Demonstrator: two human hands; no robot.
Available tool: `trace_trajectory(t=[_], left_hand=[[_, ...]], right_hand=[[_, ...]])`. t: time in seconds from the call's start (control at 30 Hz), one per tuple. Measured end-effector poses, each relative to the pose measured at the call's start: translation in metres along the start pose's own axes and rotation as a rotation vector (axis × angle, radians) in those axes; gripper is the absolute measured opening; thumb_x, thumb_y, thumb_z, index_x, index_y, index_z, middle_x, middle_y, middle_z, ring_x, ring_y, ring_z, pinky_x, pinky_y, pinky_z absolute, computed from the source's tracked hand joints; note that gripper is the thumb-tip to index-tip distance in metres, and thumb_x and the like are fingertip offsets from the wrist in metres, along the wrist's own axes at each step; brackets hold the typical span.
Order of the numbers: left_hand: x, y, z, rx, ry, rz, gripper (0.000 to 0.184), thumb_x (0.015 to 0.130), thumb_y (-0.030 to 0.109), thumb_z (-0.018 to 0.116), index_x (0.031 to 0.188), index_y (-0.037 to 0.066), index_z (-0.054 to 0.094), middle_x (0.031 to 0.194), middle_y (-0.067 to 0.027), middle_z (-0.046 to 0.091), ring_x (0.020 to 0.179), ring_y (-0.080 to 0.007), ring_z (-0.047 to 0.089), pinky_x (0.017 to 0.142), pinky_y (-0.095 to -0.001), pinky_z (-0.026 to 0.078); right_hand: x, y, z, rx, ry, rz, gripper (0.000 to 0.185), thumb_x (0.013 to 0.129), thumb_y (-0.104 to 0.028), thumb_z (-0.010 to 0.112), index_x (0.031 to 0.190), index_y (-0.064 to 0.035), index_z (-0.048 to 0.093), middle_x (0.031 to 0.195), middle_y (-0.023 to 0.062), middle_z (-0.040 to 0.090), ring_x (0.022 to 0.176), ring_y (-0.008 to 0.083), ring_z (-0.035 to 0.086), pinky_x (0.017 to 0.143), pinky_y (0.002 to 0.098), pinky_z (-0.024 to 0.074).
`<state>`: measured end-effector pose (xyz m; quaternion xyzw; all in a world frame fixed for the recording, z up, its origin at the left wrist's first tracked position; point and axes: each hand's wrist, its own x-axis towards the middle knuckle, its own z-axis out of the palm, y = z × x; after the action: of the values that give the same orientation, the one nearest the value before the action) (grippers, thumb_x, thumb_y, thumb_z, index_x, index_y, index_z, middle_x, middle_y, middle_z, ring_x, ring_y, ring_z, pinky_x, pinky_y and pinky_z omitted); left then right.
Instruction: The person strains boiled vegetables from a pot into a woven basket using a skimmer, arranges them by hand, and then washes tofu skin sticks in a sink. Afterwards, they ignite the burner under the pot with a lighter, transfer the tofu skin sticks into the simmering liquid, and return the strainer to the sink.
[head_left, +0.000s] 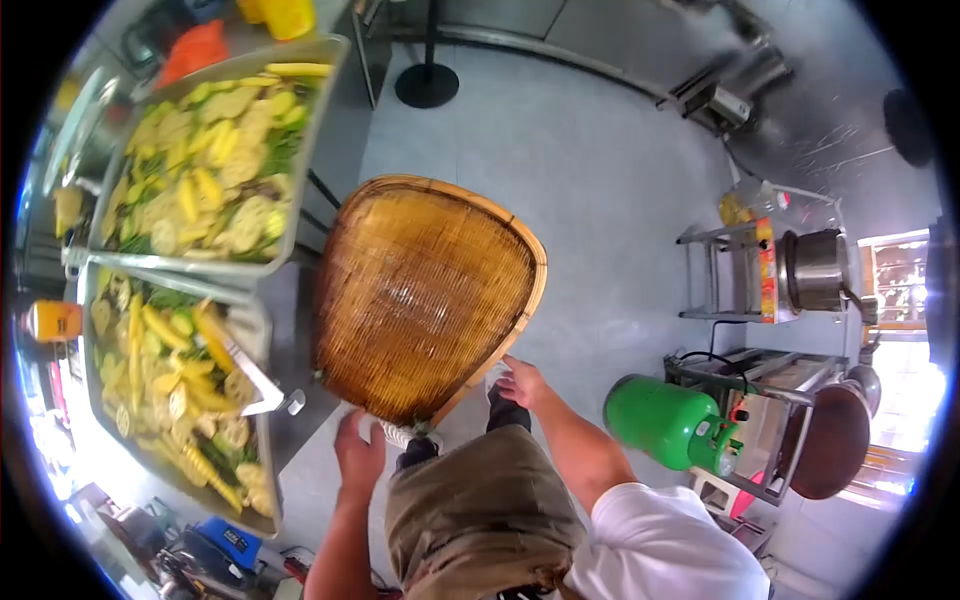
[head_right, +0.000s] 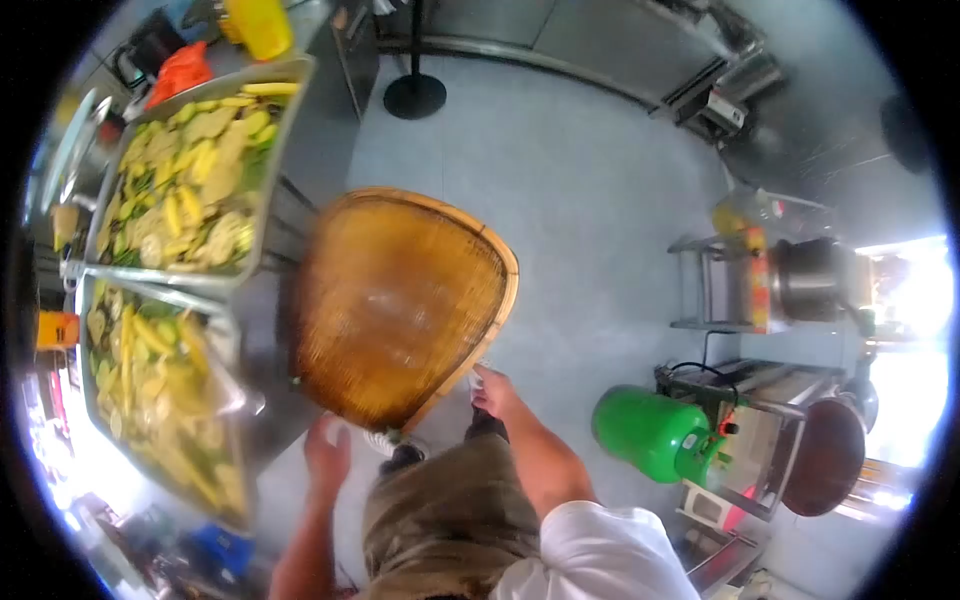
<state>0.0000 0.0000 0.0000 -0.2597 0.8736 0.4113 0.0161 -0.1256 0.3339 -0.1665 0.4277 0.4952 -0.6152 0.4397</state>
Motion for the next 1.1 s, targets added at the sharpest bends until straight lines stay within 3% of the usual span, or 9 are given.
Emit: trace_trajectory(t=[0.07, 0.13, 0.23, 0.3, 0.37, 0.7, 0.9, 1.0, 1.1], left_hand=[[0.026, -0.016, -0.016, 0.132, 0.045, 0.089, 0.046, 0.078, 0.013, 0.062, 0.118, -0.004, 0.049, 0.121, -0.0257, 0.05, 0.114, -0.0391, 0.047, 0.098, -0.0424, 0.037], [0.08, 0.029, 0.065, 0.37, 0.106, 0.201, 0.051, 0.078, 0.012, 0.062, 0.123, -0.006, 0.044, 0.124, -0.0259, 0.047, 0.116, -0.0391, 0.045, 0.1, -0.0423, 0.035], [0.226, 0.038, 0.086, 0.463, 0.325, 0.226, 0.061, 0.084, 0.022, 0.061, 0.13, -0.009, 0.038, 0.132, -0.0267, 0.041, 0.124, -0.0373, 0.039, 0.105, -0.0404, 0.03], [0.284, 0.029, 0.087, 0.346, 0.24, -0.04, 0.068, 0.089, 0.042, 0.053, 0.13, -0.009, 0.038, 0.136, -0.0252, 0.038, 0.127, -0.0333, 0.037, 0.106, -0.0366, 0.027], [0.356, -0.045, 0.066, -0.307, -0.067, -0.425, 0.071, 0.087, 0.053, 0.048, 0.134, 0.0, 0.04, 0.139, -0.0135, 0.041, 0.127, -0.0259, 0.038, 0.103, -0.0356, 0.03], [0.344, 0.022, 0.06, -0.149, -0.281, -0.44, 0.052, 0.08, 0.017, 0.065, 0.126, 0.001, 0.045, 0.12, -0.0082, 0.053, 0.106, -0.0211, 0.052, 0.091, -0.0329, 0.04], [0.343, 0.051, 0.023, -0.797, -0.5, -0.558, 0.057, 0.089, 0.038, 0.053, 0.133, 0.005, 0.038, 0.129, -0.0098, 0.047, 0.117, -0.0236, 0.046, 0.097, -0.036, 0.04], [0.262, 0.257, 0.104, -1.006, -0.649, -0.559, 0.06, 0.092, 0.044, 0.046, 0.137, 0.007, 0.033, 0.135, -0.0093, 0.041, 0.122, -0.0243, 0.042, 0.1, -0.0365, 0.039], [0.221, 0.338, 0.167, -1.028, -0.773, -0.546, 0.06, 0.092, 0.044, 0.046, 0.137, 0.007, 0.033, 0.135, -0.0092, 0.041, 0.122, -0.0243, 0.042, 0.1, -0.0366, 0.039]], right_hand=[[0.028, 0.023, -0.007, 0.239, -0.144, -0.048, 0.044, 0.088, -0.031, 0.056, 0.122, -0.0041, 0.05, 0.116, 0.0096, 0.054, 0.104, 0.0237, 0.053, 0.09, 0.0419, 0.0413], [0.068, 0.016, -0.02, 0.448, -0.23, -0.151, 0.032, 0.089, -0.026, 0.055, 0.113, -0.0045, 0.056, 0.102, 0.0097, 0.062, 0.091, 0.0163, 0.058, 0.077, 0.0334, 0.047], [0.118, -0.024, -0.009, -0.039, -0.342, -0.723, 0.029, 0.089, -0.025, 0.054, 0.107, -0.0033, 0.061, 0.092, 0.009, 0.064, 0.084, 0.0157, 0.058, 0.073, 0.035, 0.0471], [0.129, -0.029, -0.006, -0.091, -0.371, -0.729, 0.029, 0.089, -0.025, 0.054, 0.107, -0.0031, 0.061, 0.093, 0.0089, 0.064, 0.084, 0.0156, 0.058, 0.073, 0.0348, 0.0472], [0.136, -0.037, -0.002, -0.047, -0.39, -0.631, 0.029, 0.089, -0.025, 0.054, 0.107, -0.0029, 0.061, 0.093, 0.0088, 0.064, 0.084, 0.0156, 0.058, 0.073, 0.0347, 0.0472], [0.099, -0.067, -0.015, 0.135, -0.47, -0.373, 0.029, 0.089, -0.025, 0.055, 0.106, -0.002, 0.062, 0.093, 0.0084, 0.064, 0.084, 0.0152, 0.058, 0.072, 0.0342, 0.0475], [0.001, -0.086, -0.101, 0.267, -0.357, -0.35, 0.029, 0.088, -0.024, 0.055, 0.105, -0.0015, 0.062, 0.093, 0.0081, 0.064, 0.084, 0.015, 0.058, 0.072, 0.0339, 0.0476], [-0.044, -0.117, -0.158, 0.362, -0.282, -0.422, 0.029, 0.088, -0.024, 0.055, 0.105, -0.0013, 0.062, 0.094, 0.008, 0.064, 0.084, 0.0149, 0.058, 0.071, 0.0337, 0.0477], [-0.077, -0.155, -0.228, 0.452, -0.216, -0.498, 0.029, 0.088, -0.024, 0.056, 0.104, -0.001, 0.062, 0.094, 0.0079, 0.064, 0.084, 0.0147, 0.058, 0.071, 0.0336, 0.0477]])
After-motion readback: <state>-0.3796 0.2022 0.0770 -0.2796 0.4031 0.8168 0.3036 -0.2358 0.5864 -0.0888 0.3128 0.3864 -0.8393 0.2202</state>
